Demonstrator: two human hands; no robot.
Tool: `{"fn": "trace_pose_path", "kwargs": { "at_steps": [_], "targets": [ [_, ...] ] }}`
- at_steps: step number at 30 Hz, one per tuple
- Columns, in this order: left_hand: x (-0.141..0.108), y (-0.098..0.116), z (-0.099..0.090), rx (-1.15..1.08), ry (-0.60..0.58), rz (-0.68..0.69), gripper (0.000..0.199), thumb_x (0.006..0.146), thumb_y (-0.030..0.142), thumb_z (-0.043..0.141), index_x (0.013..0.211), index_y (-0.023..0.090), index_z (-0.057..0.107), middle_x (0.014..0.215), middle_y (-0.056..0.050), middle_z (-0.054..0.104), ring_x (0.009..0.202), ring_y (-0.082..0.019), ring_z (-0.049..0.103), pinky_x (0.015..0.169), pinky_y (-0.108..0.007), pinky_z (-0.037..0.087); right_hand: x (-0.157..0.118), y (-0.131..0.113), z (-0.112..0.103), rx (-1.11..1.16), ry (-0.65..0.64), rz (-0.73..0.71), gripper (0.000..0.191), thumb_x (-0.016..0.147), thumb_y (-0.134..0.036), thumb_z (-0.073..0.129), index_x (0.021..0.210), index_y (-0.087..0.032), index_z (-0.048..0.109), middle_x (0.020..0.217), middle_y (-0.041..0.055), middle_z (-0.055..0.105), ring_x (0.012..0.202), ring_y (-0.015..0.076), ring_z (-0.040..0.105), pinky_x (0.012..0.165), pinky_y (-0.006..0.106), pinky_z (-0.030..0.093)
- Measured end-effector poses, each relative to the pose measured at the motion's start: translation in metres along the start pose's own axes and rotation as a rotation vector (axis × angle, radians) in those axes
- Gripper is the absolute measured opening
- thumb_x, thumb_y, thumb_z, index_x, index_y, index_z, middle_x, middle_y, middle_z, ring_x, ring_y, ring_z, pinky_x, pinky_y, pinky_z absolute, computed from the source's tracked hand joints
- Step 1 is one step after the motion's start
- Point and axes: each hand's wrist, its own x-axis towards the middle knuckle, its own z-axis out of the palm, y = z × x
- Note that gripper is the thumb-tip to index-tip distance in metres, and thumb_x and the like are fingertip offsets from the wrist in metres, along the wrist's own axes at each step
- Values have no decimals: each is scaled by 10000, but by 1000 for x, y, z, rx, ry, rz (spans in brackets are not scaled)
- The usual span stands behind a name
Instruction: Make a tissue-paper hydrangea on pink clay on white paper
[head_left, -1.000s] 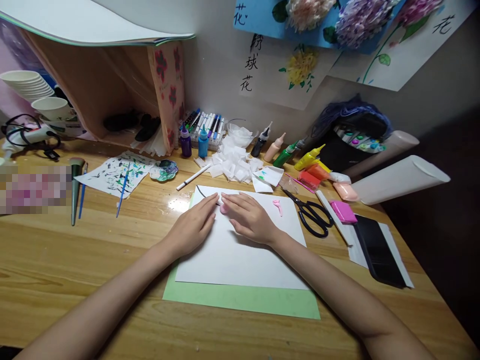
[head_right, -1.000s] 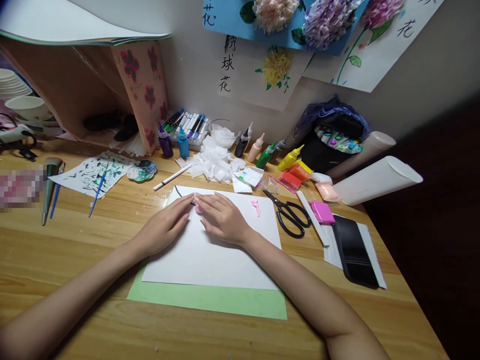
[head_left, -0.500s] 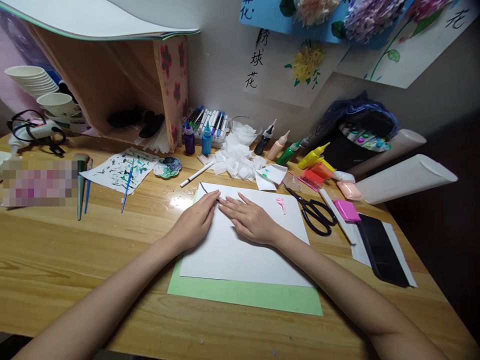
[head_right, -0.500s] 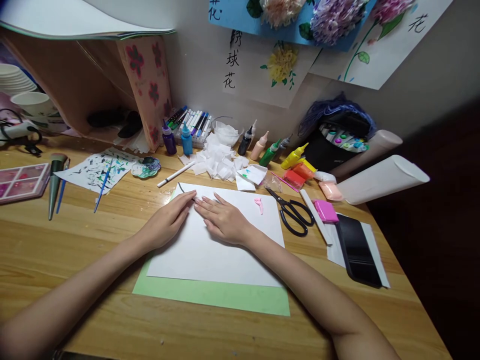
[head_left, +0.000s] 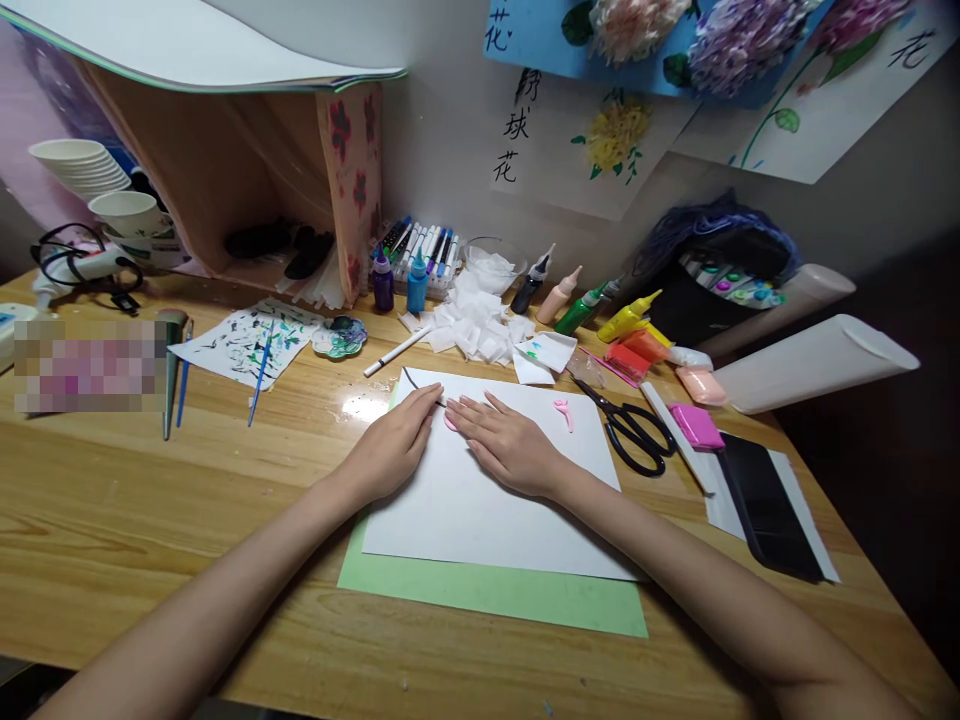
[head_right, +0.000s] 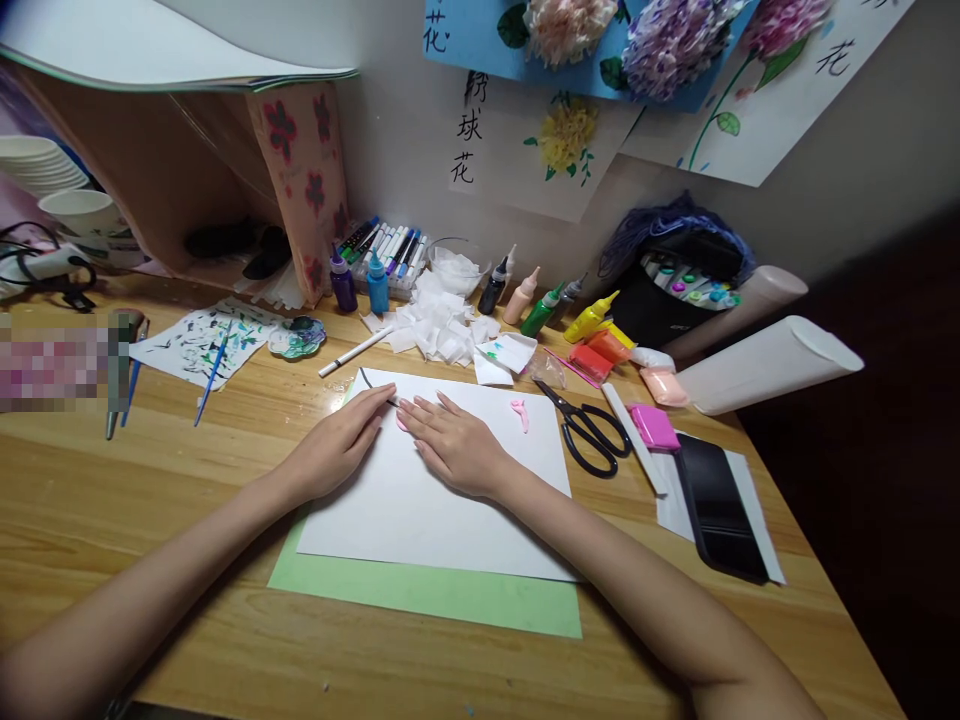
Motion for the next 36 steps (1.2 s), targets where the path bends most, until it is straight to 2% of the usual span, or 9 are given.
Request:
{"fn": "trace_pose_path", "kwargs": {
  "at_steps": [5,10,13,18,25,28,32,36],
  "targets": [
    [0,0,0,9,-1,5,449,951,232,281,1370,112,389,1442,-122,423,1340,-190,385,1131,-383,333,-5,1,-2,2,1,-13,534,946,-249,374,1462,-161,266,1501,108,317,1415,203,245,1140,494,277],
    [1,2,-1,29,-15,-17,454,958,243,269,1367,88,390,1437,-133,428,1334,-185,390,1133,-377,324,-6,-1,-1,-33,-35,-55,483,951,-282,382,1406,-122,379,1440,135,423,1367,216,357,1145,475,279],
    [1,2,-1,37,-14,-23,454,959,243,268,1364,83,396,1430,-132,436,1331,-182,393,1131,-368,327,-6,-3,-2,-32,-16,-47,479,943,-279,390,1388,-103,406,1420,144,452,1359,236,371,1141,493,278],
    [1,1,1,33,13,4,440,957,249,280,1363,130,401,1431,-121,439,1320,-195,412,1112,-405,356,-7,-3,-4,12,-20,-51,572,938,-301,400,1467,-151,242,1491,125,335,1406,211,274,1151,503,241],
    [1,1,2,38,28,-1,437,951,255,295,1357,143,414,1412,-118,461,1299,-202,438,1101,-407,371,-5,-5,-1,29,2,-87,515,917,-278,427,1397,-96,391,1394,165,480,1347,227,393,1150,491,259],
    [1,2,2,43,32,-1,434,952,257,296,1356,151,417,1409,-115,465,1294,-204,444,1096,-414,376,-7,-5,-2,35,19,-81,524,913,-277,422,1411,-120,371,1406,155,469,1353,224,384,1145,499,264],
    [2,3,1,61,23,-3,437,955,261,291,1356,140,414,1415,-120,456,1301,-204,436,1098,-409,374,-8,-5,-4,35,31,-78,561,921,-298,396,1441,-108,303,1483,147,348,1399,215,289,1145,477,274],
    [2,3,1,75,15,-2,437,954,255,292,1354,127,416,1418,-126,451,1300,-205,437,1097,-405,376,-7,-5,-1,33,20,-115,517,917,-292,422,1397,-102,392,1412,151,459,1358,221,370,1148,472,275]
  ]
}}
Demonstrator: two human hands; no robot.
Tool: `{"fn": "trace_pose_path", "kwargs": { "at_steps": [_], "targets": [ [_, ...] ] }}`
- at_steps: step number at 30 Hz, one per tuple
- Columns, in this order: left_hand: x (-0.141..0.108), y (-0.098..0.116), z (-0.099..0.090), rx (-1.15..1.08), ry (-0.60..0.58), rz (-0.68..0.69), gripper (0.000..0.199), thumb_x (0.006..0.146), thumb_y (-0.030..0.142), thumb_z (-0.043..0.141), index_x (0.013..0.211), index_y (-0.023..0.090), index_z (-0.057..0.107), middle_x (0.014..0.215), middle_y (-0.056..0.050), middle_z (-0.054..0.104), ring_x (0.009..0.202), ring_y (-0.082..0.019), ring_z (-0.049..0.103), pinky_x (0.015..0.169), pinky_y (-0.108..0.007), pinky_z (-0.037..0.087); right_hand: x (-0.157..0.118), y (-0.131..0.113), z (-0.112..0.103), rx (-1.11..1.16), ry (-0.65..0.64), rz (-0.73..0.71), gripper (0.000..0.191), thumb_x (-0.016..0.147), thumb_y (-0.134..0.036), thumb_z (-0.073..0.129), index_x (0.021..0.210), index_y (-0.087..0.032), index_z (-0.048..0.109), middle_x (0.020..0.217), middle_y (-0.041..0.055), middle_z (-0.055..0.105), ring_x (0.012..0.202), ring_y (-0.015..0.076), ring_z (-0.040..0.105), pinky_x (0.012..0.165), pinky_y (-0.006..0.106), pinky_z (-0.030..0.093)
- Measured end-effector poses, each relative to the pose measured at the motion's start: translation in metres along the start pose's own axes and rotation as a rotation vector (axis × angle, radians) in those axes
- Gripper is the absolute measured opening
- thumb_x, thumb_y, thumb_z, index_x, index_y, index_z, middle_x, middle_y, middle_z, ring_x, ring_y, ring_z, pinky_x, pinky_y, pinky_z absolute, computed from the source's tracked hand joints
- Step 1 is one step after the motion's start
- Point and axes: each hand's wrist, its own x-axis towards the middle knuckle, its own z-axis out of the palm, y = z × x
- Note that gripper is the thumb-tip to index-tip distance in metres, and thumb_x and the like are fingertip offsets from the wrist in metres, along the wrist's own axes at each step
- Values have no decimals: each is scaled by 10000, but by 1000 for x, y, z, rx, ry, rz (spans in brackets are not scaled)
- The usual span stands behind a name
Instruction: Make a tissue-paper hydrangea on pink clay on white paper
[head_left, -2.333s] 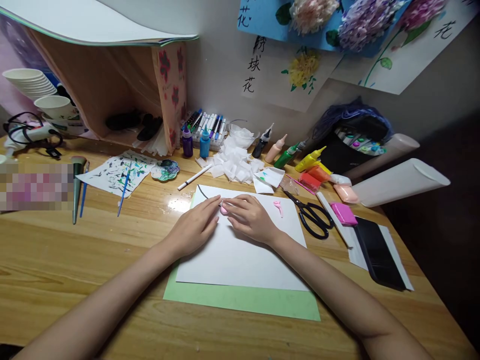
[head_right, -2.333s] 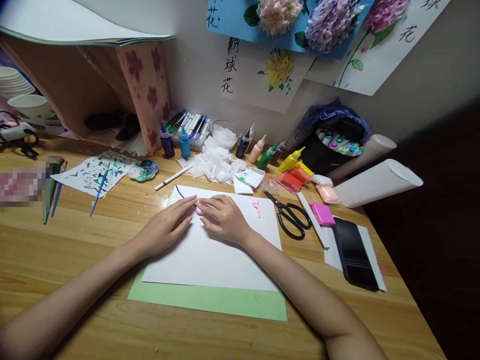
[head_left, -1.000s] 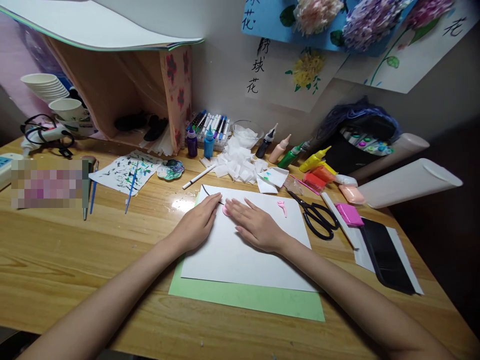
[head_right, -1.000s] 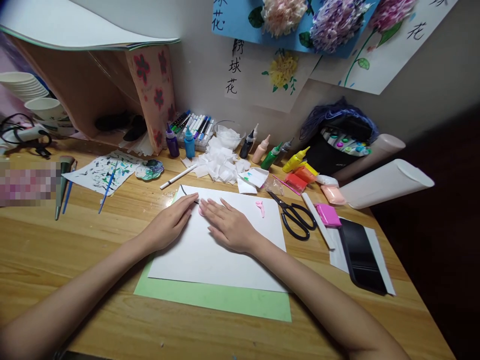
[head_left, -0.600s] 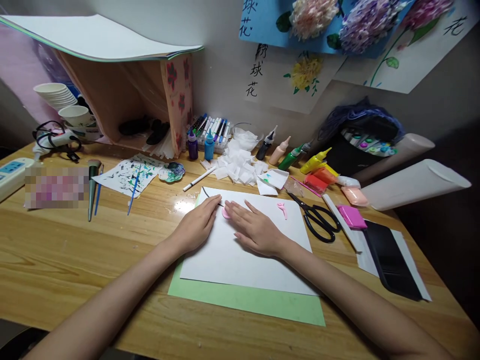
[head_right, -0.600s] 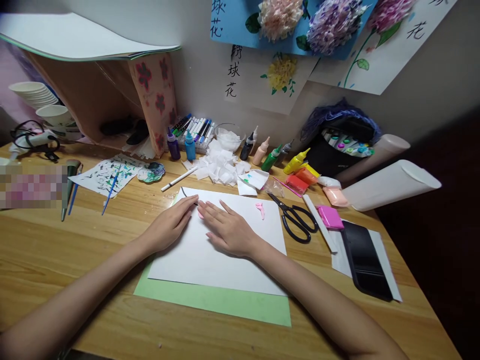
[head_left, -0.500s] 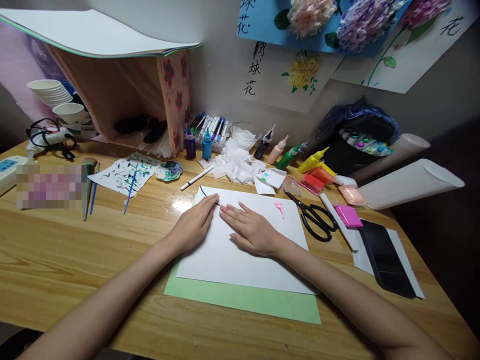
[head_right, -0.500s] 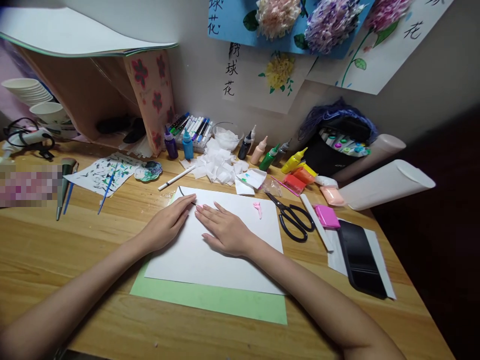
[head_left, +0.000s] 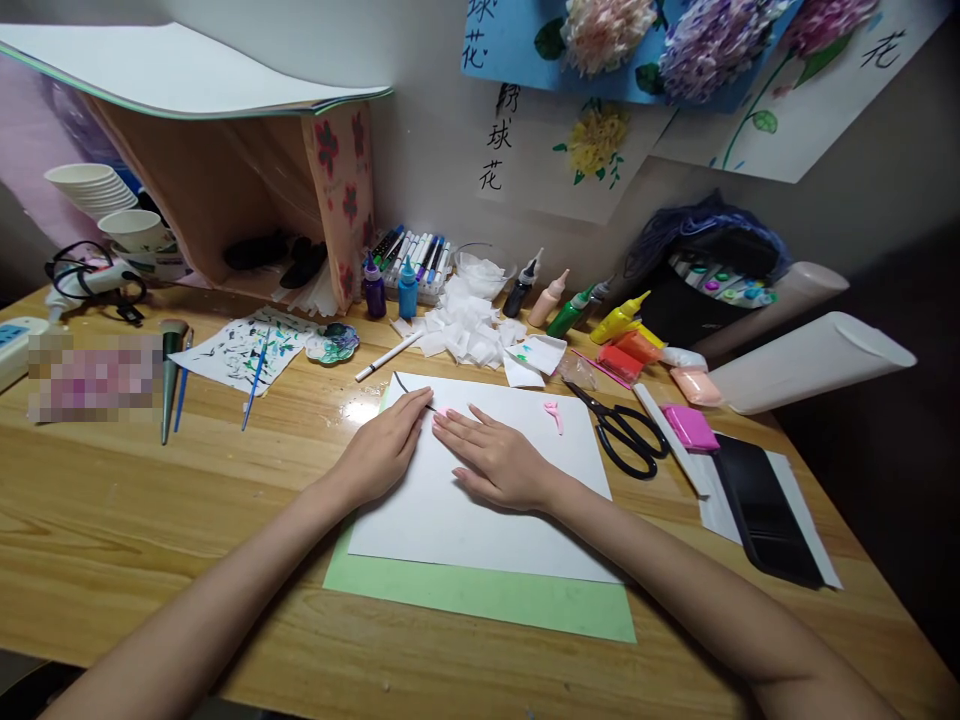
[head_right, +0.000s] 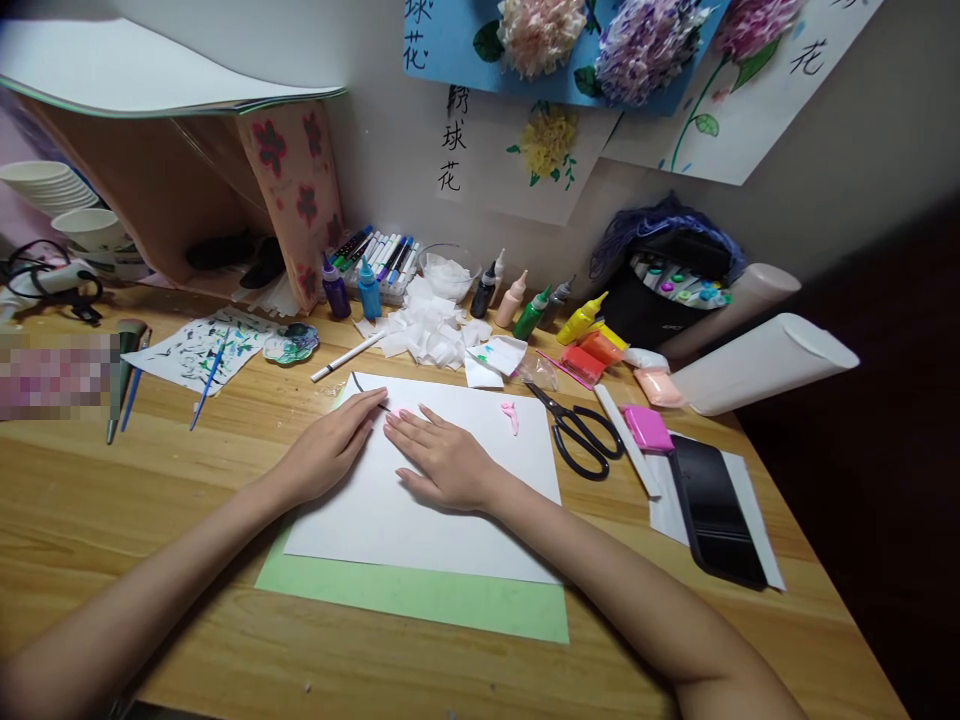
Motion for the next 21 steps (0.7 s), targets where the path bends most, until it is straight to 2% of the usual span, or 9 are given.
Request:
{"fn": "trace_pose_path", "kwargs": {
  "at_steps": [5,10,16,18,21],
  "targets": [
    [-1,-2,1,12,6,28,439,954,248,286,1360,150,423,1427,-112,450,1310,-196,430,1098,-416,373,3,-2,3,-11,120,8,496,837,-157,454,1330,-131,499,1298,127,585,1251,212,516,1123,450,343],
    [-1,0,1,30,-10,43,448,947,277,315,1359,162,448,1425,-84,462,1321,-187,423,1111,-403,361,-1,-1,3,-43,212,45,511,822,-111,431,1326,-145,507,1332,117,553,1280,217,483,1090,468,393],
    [-1,3,2,78,-24,30,456,953,290,309,1363,146,446,1443,-78,437,1340,-180,395,1120,-382,346,2,-2,7,-109,299,56,374,807,-90,470,1126,-128,662,1142,122,683,1122,223,623,1075,442,427],
    [-1,3,3,82,-23,27,459,954,294,308,1362,136,446,1441,-83,440,1341,-181,394,1121,-377,343,3,-2,6,-119,305,54,369,812,-93,465,1120,-139,664,1126,108,693,1130,218,618,1084,449,415],
    [-1,3,3,97,-28,23,468,957,295,299,1364,115,440,1442,-96,435,1340,-183,395,1122,-370,342,3,-3,2,-115,249,70,427,833,-125,456,1238,-147,586,1265,98,613,1262,232,504,1113,497,353]
  ]
}}
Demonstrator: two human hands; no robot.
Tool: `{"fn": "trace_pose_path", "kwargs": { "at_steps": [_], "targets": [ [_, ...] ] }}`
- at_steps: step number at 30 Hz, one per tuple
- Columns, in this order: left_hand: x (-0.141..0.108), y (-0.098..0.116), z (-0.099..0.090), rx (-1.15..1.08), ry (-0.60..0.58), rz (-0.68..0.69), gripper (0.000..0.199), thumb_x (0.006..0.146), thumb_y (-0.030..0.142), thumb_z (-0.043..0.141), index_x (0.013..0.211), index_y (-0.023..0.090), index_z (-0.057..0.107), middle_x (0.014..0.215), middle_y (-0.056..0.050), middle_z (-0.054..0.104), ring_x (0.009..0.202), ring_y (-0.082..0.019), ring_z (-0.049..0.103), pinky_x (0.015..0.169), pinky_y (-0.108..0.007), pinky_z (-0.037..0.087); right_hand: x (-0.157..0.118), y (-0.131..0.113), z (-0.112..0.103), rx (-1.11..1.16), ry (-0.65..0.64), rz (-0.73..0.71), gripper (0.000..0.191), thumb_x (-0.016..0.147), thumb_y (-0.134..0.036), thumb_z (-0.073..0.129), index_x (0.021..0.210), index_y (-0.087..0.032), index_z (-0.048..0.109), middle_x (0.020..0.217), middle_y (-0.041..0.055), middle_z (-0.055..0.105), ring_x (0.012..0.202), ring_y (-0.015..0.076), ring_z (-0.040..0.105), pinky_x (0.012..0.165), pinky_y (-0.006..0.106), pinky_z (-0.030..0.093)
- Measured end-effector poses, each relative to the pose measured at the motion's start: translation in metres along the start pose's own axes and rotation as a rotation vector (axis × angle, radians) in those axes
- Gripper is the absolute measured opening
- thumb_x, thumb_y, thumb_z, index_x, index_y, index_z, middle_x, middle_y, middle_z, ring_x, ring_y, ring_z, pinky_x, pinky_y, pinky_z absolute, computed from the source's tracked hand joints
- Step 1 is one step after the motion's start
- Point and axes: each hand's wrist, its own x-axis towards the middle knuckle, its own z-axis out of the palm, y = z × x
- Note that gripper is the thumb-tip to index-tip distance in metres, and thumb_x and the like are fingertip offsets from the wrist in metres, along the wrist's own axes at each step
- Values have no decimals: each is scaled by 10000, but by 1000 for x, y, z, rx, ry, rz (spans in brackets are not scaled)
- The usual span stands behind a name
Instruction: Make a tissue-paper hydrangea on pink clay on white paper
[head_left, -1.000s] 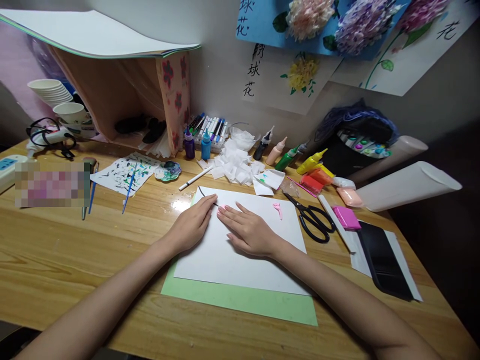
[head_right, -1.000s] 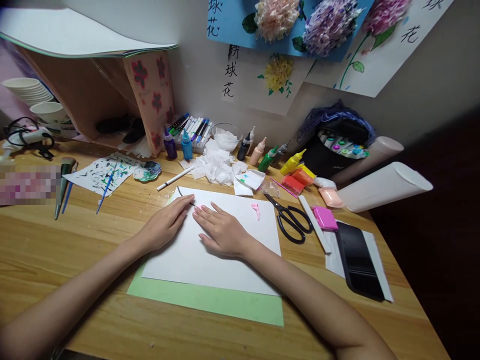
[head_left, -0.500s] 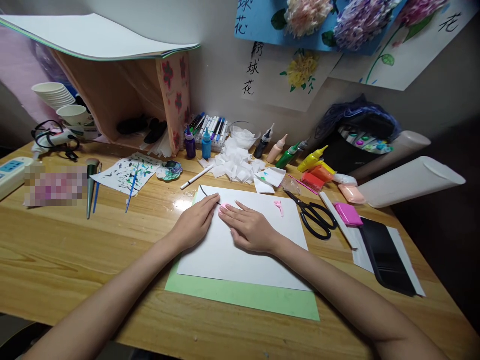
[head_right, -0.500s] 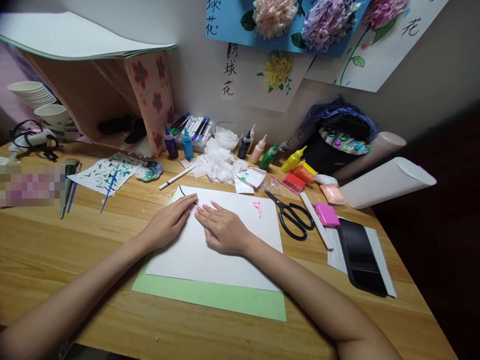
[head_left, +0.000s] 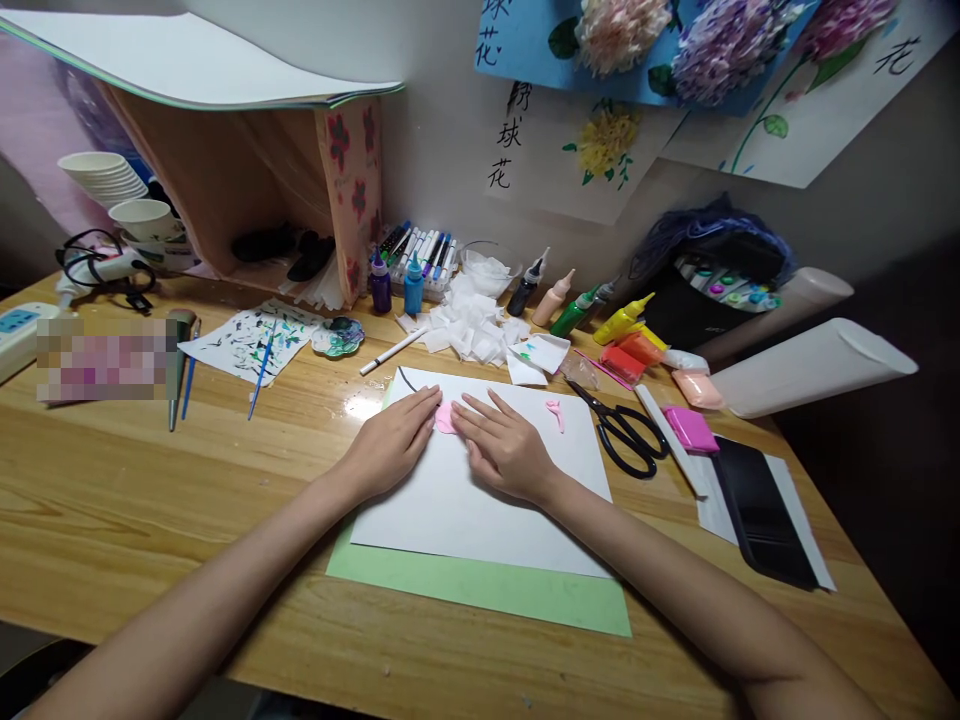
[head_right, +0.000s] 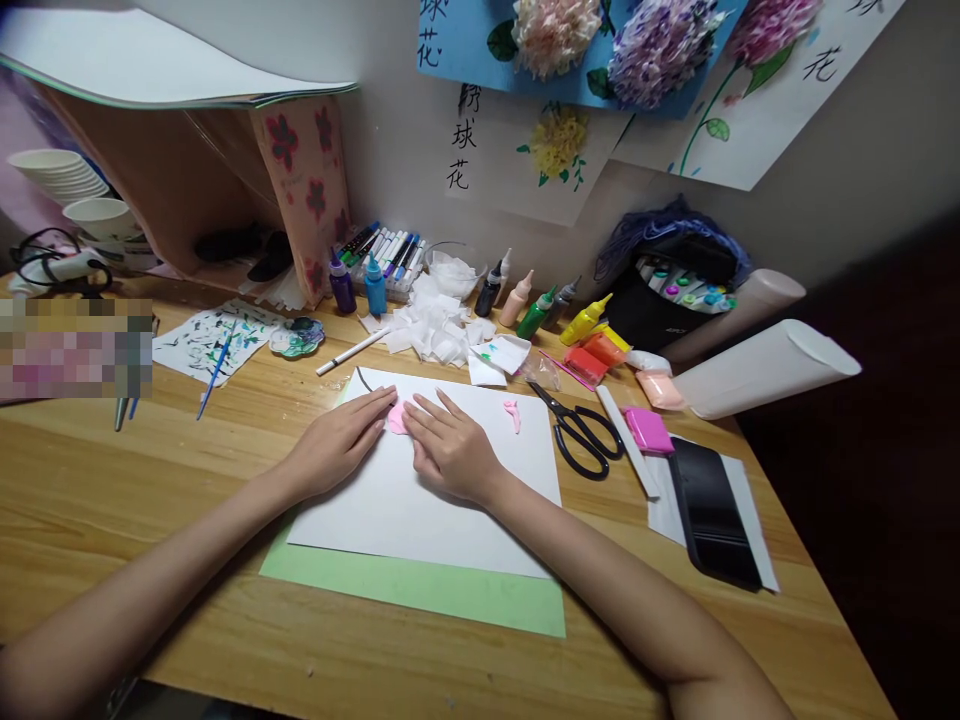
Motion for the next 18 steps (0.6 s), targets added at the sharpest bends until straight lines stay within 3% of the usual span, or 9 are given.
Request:
{"fn": "trace_pose_path", "kwargs": {
  "at_steps": [2,5,11,15,18],
  "targets": [
    [0,0,0,0,3,-1,466,958,293,295,1367,121,435,1443,-95,435,1337,-182,400,1117,-373,349,0,1,-2,26,-77,-8,457,861,-177,456,1314,-149,516,1348,99,539,1333,247,410,1131,535,293],
    [0,-1,0,-8,12,2,460,958,294,300,1368,132,434,1441,-93,438,1335,-181,403,1114,-378,353,1,4,-2,100,-181,-29,464,898,-220,444,1359,-176,465,1371,91,516,1350,238,383,1143,543,246],
    [1,-1,1,13,19,12,460,960,303,301,1362,127,437,1436,-97,446,1326,-181,414,1115,-372,354,0,9,-2,124,-224,-39,481,913,-212,401,1393,-181,418,1384,72,512,1377,221,340,1157,518,216],
    [0,-2,2,22,26,26,438,961,280,289,1333,129,464,1440,-95,441,1322,-181,420,1110,-372,363,3,7,-4,93,-334,4,550,947,-332,387,1461,-174,275,1517,58,303,1442,236,158,1168,523,161],
    [0,-3,4,24,25,33,426,961,257,282,1307,123,490,1442,-96,437,1325,-182,414,1113,-369,360,5,7,-3,99,-388,22,567,954,-383,381,1476,-222,228,1538,27,257,1452,240,99,1164,540,146]
  ]
}}
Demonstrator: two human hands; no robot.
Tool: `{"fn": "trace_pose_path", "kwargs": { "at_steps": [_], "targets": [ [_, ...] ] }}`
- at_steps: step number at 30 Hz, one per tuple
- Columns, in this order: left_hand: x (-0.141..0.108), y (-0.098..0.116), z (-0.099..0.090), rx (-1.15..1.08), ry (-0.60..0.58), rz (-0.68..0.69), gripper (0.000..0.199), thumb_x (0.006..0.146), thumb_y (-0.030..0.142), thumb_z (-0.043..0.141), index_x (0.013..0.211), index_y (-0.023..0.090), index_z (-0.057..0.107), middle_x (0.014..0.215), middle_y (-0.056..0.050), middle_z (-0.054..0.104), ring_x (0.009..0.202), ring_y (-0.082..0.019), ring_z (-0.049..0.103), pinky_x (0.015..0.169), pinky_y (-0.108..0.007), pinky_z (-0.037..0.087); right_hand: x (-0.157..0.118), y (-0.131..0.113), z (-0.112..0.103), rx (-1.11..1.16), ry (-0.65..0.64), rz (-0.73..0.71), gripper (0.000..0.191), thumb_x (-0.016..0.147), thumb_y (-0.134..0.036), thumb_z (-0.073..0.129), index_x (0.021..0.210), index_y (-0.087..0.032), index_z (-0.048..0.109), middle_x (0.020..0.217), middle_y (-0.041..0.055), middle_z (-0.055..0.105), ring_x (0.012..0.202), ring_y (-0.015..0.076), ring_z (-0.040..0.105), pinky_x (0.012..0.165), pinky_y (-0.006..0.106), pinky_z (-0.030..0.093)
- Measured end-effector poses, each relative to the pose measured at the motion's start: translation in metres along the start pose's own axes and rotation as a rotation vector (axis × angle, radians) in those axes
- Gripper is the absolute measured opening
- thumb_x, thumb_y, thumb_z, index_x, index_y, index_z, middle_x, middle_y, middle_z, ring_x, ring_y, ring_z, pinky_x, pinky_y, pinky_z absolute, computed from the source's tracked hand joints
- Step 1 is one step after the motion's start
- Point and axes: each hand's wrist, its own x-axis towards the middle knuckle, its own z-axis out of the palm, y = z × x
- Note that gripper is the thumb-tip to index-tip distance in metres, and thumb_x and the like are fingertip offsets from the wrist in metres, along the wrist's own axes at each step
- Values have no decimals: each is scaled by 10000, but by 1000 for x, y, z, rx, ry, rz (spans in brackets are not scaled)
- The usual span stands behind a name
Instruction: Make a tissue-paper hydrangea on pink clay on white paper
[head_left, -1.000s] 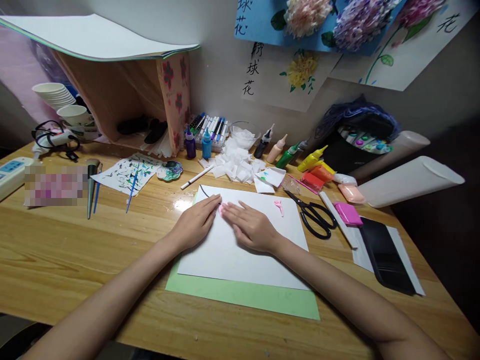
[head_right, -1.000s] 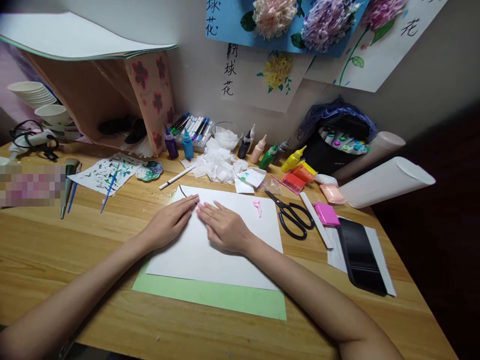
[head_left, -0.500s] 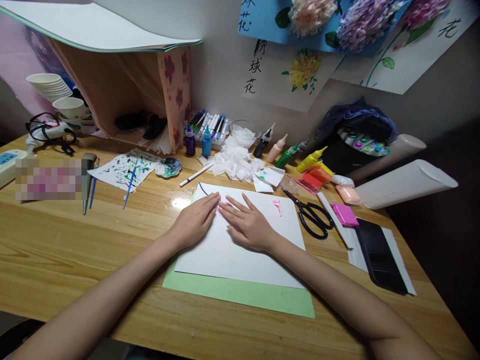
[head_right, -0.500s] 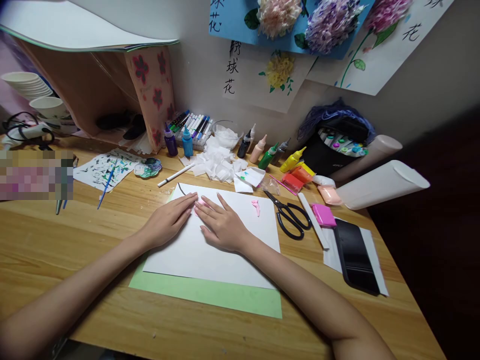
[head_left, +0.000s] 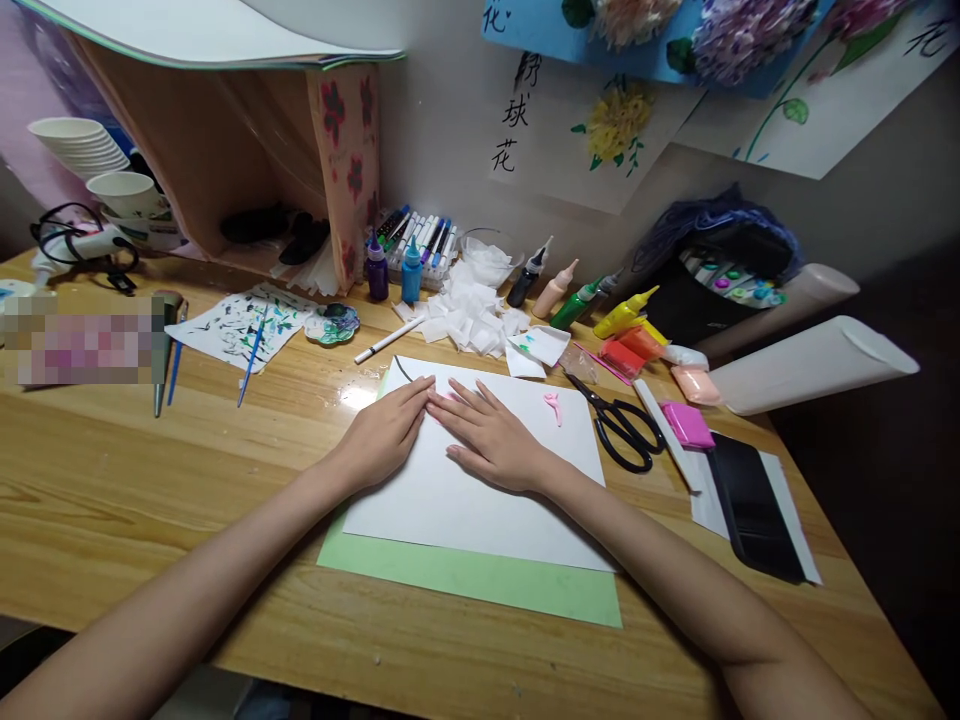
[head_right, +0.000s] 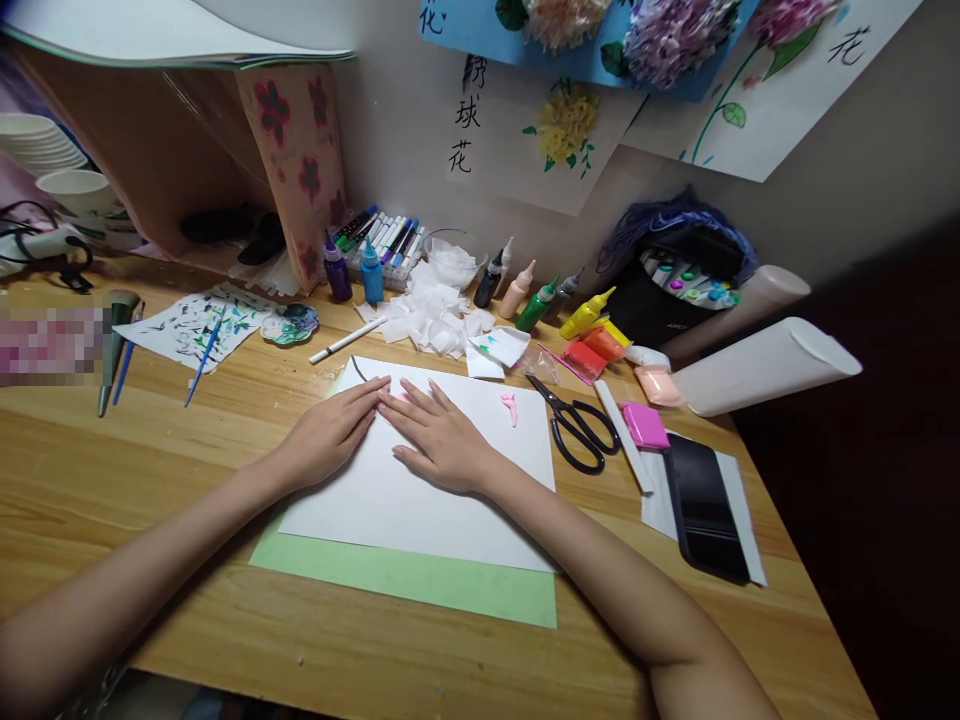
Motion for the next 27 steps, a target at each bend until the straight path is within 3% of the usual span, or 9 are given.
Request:
{"fn": "trace_pose_path", "kwargs": {
  "at_steps": [5,8,12,18,21,25,27],
  "targets": [
    [0,0,1,8,-3,-12,440,961,256,285,1331,104,468,1441,-104,438,1325,-183,415,1115,-360,360,-1,1,1,-45,30,23,531,962,-393,357,1457,-215,288,1546,44,236,1453,244,96,1161,542,138],
    [1,1,0,28,-14,-19,455,964,271,284,1355,104,443,1444,-101,433,1328,-187,410,1115,-369,359,-2,2,2,-75,90,108,521,966,-400,334,1445,-194,319,1554,68,205,1449,252,117,1153,542,163],
    [1,2,0,45,-14,-21,460,964,277,281,1359,101,439,1447,-98,430,1323,-186,418,1111,-368,365,-3,2,2,-73,108,147,500,960,-427,340,1406,-209,396,1533,58,276,1442,270,151,1144,560,178],
    [1,1,0,48,-10,-14,458,961,281,288,1354,108,448,1446,-98,431,1320,-193,423,1105,-378,373,-4,2,3,-80,157,217,534,965,-424,318,1438,-178,334,1529,81,285,1435,262,181,1152,556,171],
    [1,1,0,41,-13,-8,459,961,279,286,1358,109,443,1449,-103,425,1322,-197,421,1102,-388,377,-4,2,2,-96,125,212,507,968,-419,311,1405,-177,399,1489,67,374,1429,277,196,1157,577,126],
    [1,0,0,60,-27,-1,471,961,277,283,1367,89,431,1454,-107,417,1330,-195,409,1111,-374,366,-5,3,2,-133,154,205,524,958,-434,347,1417,-184,378,1525,91,288,1428,291,196,1148,599,111],
    [1,0,-1,69,-31,1,474,961,279,283,1371,90,427,1457,-104,413,1329,-194,410,1109,-372,368,-5,4,2,-126,152,161,506,951,-427,379,1413,-220,385,1503,62,341,1431,286,189,1146,613,94]
  ]
}}
